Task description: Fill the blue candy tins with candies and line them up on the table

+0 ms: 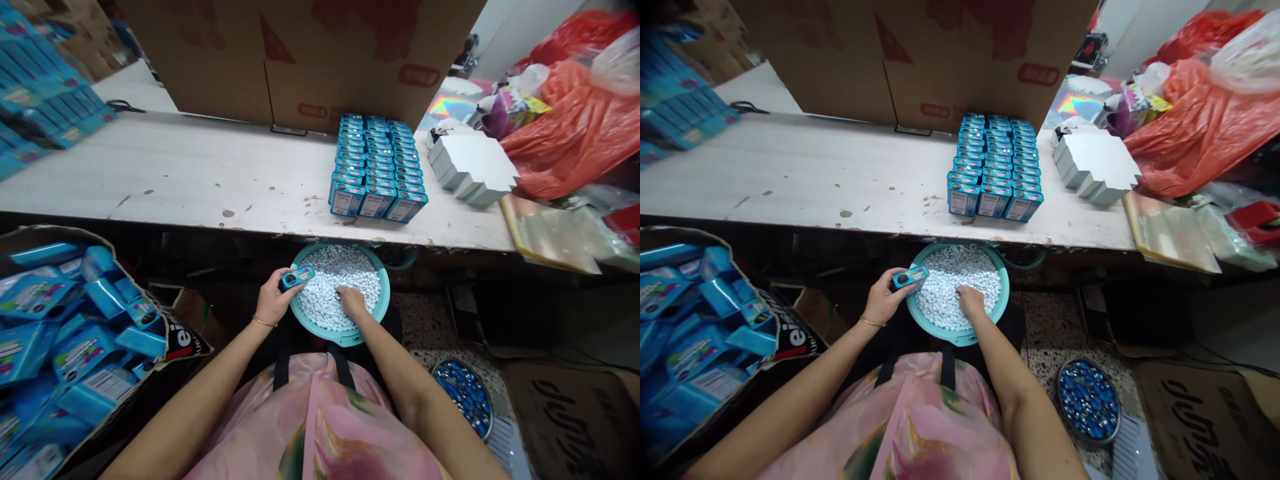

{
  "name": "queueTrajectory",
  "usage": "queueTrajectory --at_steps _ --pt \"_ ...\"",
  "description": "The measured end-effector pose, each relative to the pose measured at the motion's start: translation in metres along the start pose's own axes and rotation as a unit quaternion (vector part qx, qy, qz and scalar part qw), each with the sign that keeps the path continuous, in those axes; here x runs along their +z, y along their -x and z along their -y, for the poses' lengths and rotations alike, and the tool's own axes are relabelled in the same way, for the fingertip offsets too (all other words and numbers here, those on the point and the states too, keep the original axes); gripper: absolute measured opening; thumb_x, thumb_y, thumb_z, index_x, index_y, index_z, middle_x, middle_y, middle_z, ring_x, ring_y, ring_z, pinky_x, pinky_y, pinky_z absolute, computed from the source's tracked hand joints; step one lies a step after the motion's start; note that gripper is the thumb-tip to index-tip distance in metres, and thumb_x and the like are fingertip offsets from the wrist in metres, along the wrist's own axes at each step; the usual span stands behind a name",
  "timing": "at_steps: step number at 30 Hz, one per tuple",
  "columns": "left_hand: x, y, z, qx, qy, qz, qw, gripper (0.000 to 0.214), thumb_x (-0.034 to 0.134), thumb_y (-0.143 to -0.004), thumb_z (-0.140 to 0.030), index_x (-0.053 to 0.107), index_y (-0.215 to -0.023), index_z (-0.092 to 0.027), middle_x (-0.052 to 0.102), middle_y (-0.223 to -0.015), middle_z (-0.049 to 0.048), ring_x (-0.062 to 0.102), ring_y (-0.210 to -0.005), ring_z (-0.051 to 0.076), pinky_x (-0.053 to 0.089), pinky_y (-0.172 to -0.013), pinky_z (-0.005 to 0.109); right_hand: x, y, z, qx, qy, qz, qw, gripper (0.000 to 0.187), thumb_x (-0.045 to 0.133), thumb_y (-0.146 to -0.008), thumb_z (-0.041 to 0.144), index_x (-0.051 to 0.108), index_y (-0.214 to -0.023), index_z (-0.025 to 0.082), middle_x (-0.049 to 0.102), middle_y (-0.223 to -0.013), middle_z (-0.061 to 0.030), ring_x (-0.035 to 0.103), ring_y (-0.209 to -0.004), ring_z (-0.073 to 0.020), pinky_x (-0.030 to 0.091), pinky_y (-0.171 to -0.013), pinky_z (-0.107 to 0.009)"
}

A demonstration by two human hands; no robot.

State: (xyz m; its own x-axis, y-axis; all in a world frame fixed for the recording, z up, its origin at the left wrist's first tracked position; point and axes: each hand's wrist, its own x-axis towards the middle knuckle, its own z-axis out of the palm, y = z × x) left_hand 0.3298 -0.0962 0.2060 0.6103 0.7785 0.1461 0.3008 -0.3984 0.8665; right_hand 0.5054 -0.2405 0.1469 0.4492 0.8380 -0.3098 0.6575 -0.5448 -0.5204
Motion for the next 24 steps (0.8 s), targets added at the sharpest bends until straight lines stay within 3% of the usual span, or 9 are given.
queueTrajectory --at_steps 2,5,10,14,17,20,24 --pt "-0.003 0.001 0.003 -0.011 0.007 -0.013 1.000 0.041 0.063 -0.067 -0.040 0.055 -0.100 -0.018 0.062 -0.093 0.0042 0.058 -0.083 0.018 0.046 -0.078 0.032 0.006 -0.004 -0.007 0.016 -0.033 -0.014 0.999 0.027 0.043 -0.081 0.017 0.064 -0.098 0.017 0.064 -0.094 -0.0071 0.056 -0.092 -0.0213 0.040 -0.078 -0.026" --pt "-0.004 0.002 0.009 -0.020 0.017 -0.023 0.999 0.041 0.063 -0.066 -0.039 0.055 -0.101 -0.018 0.063 -0.092 0.0040 0.059 -0.081 0.017 0.047 -0.077 0.032 -0.002 -0.001 -0.023 0.015 -0.055 -0.010 0.998 0.027 0.043 -0.081 0.019 0.063 -0.099 0.019 0.065 -0.091 -0.0036 0.058 -0.085 -0.0166 0.041 -0.074 -0.023" --pt "0.004 0.002 0.012 -0.007 -0.002 -0.006 1.000 0.040 0.063 -0.068 -0.038 0.054 -0.101 -0.018 0.062 -0.091 0.0035 0.058 -0.082 0.017 0.046 -0.077 0.032 -0.054 0.019 -0.027 -0.023 -0.075 -0.012 0.997 0.027 0.042 -0.081 0.022 0.063 -0.098 0.020 0.064 -0.076 -0.0007 0.057 -0.072 -0.0130 0.041 -0.068 -0.022" --pt "0.021 0.003 0.009 0.015 -0.029 0.037 0.999 0.039 0.062 -0.068 -0.034 0.053 -0.104 -0.020 0.062 -0.094 0.0040 0.058 -0.087 0.020 0.045 -0.079 0.033 -0.103 0.035 0.002 -0.105 -0.044 -0.006 0.993 0.028 0.039 -0.081 0.021 0.064 -0.094 0.021 0.064 -0.074 -0.0008 0.056 -0.070 -0.0128 0.037 -0.063 -0.021" --pt "0.035 0.005 0.005 0.041 -0.042 0.063 0.996 0.039 0.062 -0.068 -0.030 0.053 -0.104 -0.020 0.061 -0.099 0.0046 0.057 -0.092 0.021 0.044 -0.083 0.034 -0.127 0.042 0.033 -0.118 0.067 0.018 0.991 0.026 0.040 -0.079 0.018 0.066 -0.081 0.022 0.064 -0.074 -0.0021 0.056 -0.073 -0.0146 0.034 -0.061 -0.022" --pt "0.043 0.008 0.001 0.050 -0.057 0.074 0.994 0.039 0.061 -0.068 -0.027 0.052 -0.105 -0.021 0.060 -0.101 0.0045 0.056 -0.094 0.020 0.043 -0.084 0.034 -0.137 0.045 0.061 -0.085 0.192 0.037 0.977 0.024 0.042 -0.076 0.015 0.065 -0.077 0.022 0.065 -0.078 -0.0062 0.057 -0.077 -0.0188 0.034 -0.061 -0.025" --pt "0.047 0.009 0.002 0.056 -0.067 0.076 0.993 0.040 0.061 -0.068 -0.026 0.052 -0.106 -0.021 0.060 -0.102 0.0052 0.055 -0.096 0.021 0.043 -0.084 0.035 -0.138 0.047 0.088 -0.068 0.283 0.055 0.955 0.028 0.042 -0.072 0.011 0.064 -0.087 0.020 0.064 -0.085 -0.0120 0.059 -0.080 -0.0239 0.037 -0.064 -0.030"
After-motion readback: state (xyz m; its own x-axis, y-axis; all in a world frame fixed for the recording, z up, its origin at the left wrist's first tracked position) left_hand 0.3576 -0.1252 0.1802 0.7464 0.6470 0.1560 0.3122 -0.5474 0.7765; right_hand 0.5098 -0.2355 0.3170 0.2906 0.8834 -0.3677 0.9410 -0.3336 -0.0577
